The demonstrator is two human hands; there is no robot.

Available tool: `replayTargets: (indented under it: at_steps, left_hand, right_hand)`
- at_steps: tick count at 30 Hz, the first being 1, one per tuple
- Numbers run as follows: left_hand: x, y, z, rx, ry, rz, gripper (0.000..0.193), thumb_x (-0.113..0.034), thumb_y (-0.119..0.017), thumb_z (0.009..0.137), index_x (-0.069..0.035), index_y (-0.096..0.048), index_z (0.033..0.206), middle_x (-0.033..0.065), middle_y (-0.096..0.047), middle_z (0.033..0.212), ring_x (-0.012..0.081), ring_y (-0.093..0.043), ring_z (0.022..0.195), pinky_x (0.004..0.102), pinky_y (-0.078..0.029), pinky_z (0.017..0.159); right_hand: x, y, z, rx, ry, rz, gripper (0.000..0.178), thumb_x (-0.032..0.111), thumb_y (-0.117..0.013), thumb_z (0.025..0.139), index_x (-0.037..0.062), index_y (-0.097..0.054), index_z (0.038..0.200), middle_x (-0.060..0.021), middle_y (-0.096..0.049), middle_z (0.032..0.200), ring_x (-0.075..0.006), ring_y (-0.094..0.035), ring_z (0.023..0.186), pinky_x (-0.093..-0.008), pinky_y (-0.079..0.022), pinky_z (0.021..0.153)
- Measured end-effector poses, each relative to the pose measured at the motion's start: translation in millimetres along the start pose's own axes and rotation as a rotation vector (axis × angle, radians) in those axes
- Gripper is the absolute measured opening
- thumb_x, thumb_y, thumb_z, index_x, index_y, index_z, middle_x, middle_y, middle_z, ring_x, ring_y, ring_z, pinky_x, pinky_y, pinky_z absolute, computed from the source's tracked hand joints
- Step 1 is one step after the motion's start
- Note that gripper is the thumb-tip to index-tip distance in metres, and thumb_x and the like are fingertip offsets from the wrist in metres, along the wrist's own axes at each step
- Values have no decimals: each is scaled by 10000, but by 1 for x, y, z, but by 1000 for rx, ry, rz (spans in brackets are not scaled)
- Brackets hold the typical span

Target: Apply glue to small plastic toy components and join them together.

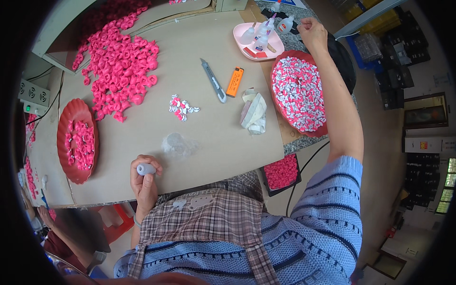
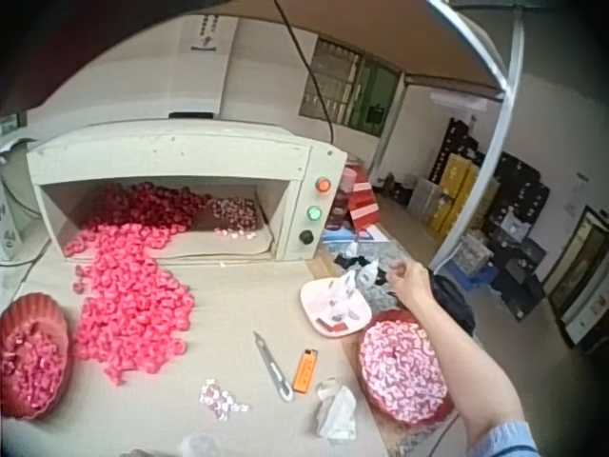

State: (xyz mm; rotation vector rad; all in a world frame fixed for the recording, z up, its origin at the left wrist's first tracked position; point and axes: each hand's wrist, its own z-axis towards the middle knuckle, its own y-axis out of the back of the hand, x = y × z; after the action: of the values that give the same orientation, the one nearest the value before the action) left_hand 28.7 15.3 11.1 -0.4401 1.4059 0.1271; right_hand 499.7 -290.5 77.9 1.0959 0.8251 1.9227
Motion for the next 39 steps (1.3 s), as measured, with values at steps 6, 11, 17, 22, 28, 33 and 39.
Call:
replayTargets:
  at_steps: [6, 11, 17, 22, 28, 33, 39]
  left_hand:
    - [0, 1, -2, 51, -33, -11, 321, -265, -560, 913, -31, -472, 1114, 86, -495, 958, 160, -495, 838, 278, -413, 727]
    - [-2, 0, -3, 48, -28, -36, 313, -255, -549, 922, -30, -468, 1124, 80, -500, 959, 158, -500, 846, 278, -416, 733]
    - [0, 1, -4, 49, -55, -42, 319, -257, -541, 928, -26, -465, 1134, 82, -501, 961, 158, -501, 845, 280, -417, 734]
    - [2, 4, -3, 63, -60, -46, 323, -257, -536, 931, -21, -463, 1139, 85, -501, 960, 157, -498, 840, 281, -415, 730]
    - [3, 5, -3, 63, -63, -48, 321, -248, -538, 928, -17, -462, 1138, 83, -500, 960, 153, -497, 831, 281, -412, 727]
    - [4, 4, -2, 90, -69, -73, 312, -221, -541, 924, -12, -463, 1142, 80, -498, 956, 148, -504, 841, 273, -421, 740]
    - [6, 7, -5, 66, -68, -68, 311, -218, -539, 924, -11, -464, 1144, 79, -496, 954, 150, -506, 841, 273, -422, 737]
  right_hand:
    - [55, 27, -77, 175, 168, 40, 158, 103, -621, 807, 35, -676, 939, -137, -689, 831, -249, -679, 776, -336, -523, 734]
    - [70, 17, -94, 223, 246, -95, 158, 103, -614, 814, 37, -680, 942, -142, -687, 838, -272, -674, 783, -366, -524, 736]
    - [97, 20, -115, 252, 351, -87, 145, 86, -601, 828, 38, -678, 941, -148, -677, 894, -290, -657, 818, -379, -517, 752]
    - [114, 20, -140, 341, 398, -90, 138, 73, -618, 813, 27, -661, 936, -138, -663, 904, -304, -640, 814, -392, -517, 751]
    - [142, 29, -160, 315, 518, -53, 141, 43, -609, 817, 19, -653, 949, -131, -657, 937, -284, -635, 838, -366, -516, 747]
    - [159, 36, -181, 383, 619, 18, 133, 29, -621, 794, 10, -646, 923, -128, -650, 901, -295, -635, 816, -383, -513, 721]
    - [164, 40, -191, 353, 617, 12, 145, 8, -622, 784, 16, -653, 926, -112, -636, 872, -289, -638, 807, -378, -518, 706]
